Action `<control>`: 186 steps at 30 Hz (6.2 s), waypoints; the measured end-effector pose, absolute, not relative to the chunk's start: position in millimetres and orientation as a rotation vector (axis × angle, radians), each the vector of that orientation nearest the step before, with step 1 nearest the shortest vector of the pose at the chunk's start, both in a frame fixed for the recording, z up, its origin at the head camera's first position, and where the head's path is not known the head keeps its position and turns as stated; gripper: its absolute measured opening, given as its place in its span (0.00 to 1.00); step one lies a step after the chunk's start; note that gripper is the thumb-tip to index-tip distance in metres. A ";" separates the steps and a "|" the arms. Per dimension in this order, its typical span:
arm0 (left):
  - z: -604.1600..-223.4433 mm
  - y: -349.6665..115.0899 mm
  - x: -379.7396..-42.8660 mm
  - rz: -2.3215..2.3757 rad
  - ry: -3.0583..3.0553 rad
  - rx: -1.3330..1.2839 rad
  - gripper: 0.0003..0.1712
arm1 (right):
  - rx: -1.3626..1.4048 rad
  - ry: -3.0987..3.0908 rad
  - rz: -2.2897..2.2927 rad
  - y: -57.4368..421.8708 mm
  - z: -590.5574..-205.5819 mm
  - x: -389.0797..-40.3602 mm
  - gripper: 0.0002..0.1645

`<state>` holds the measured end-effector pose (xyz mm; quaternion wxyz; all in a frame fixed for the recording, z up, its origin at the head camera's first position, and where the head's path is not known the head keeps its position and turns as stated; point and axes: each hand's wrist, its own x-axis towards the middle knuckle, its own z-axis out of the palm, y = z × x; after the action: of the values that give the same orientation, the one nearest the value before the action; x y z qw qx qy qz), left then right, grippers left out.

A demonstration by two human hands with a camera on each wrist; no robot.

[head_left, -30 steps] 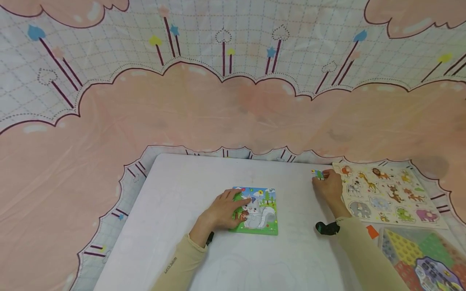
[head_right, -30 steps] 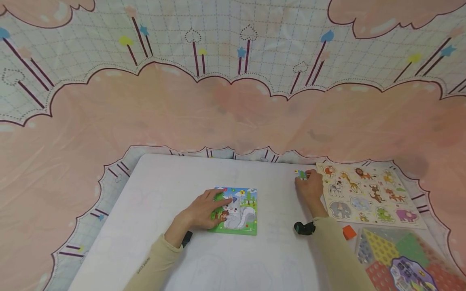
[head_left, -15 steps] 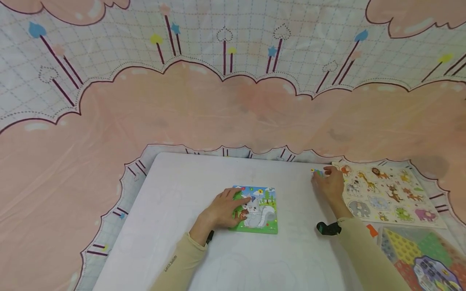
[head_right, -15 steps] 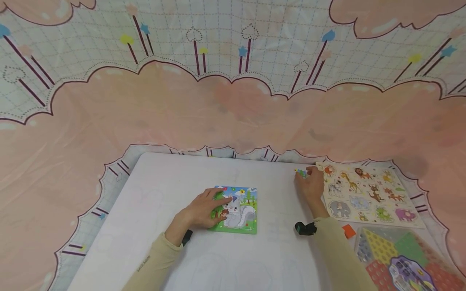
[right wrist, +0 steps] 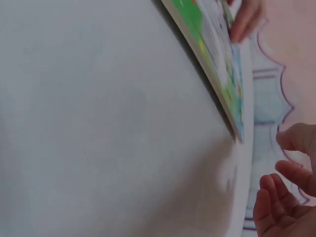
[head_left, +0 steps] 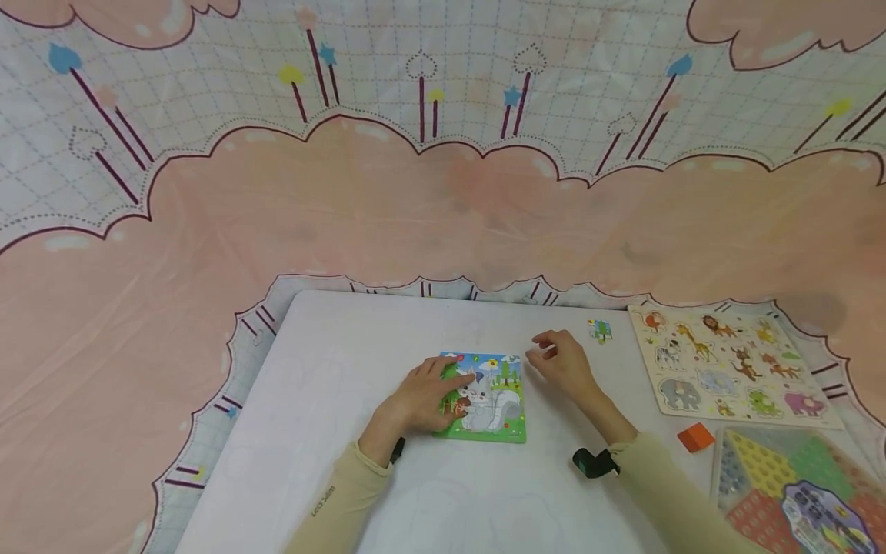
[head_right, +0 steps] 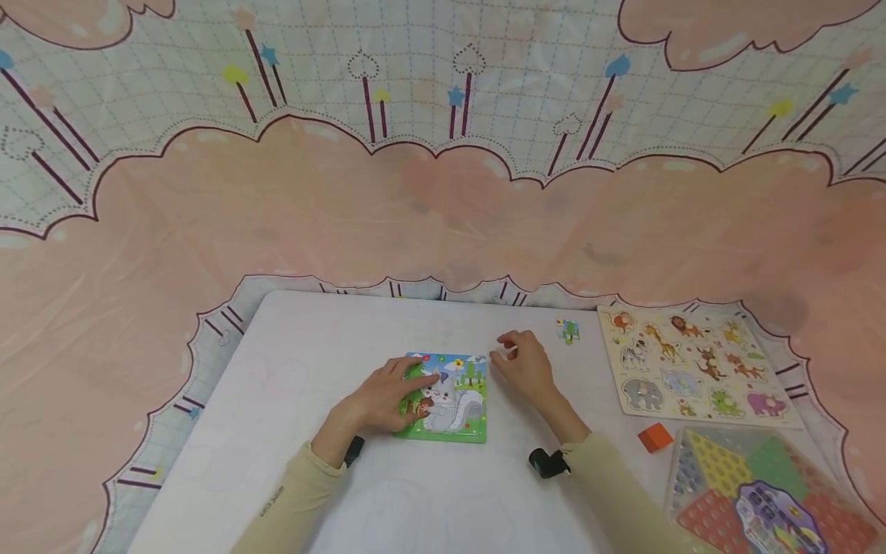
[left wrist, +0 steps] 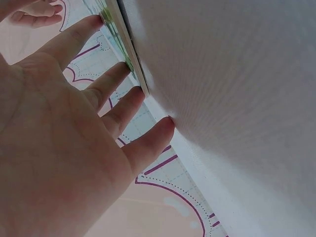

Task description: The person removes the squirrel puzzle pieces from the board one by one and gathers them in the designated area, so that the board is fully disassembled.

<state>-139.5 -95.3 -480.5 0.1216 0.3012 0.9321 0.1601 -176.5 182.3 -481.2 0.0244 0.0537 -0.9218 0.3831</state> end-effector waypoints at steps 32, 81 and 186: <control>-481.8 -94.1 -141.6 0.499 2.710 0.897 0.34 | 0.377 -3.184 1.027 156.4 -481.7 -137.9 0.23; -480.7 -94.5 -141.8 0.528 2.701 0.874 0.34 | 0.165 -2.754 1.698 189.6 -494.1 -143.5 0.27; -480.8 -94.5 -141.6 0.501 2.716 0.892 0.34 | -0.217 -2.881 0.830 260.2 -514.2 -173.0 0.32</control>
<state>-141.6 -94.5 -480.8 0.1195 0.3053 0.9291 0.1712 -173.0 260.2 -514.2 0.0676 -0.0719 -0.9563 0.2754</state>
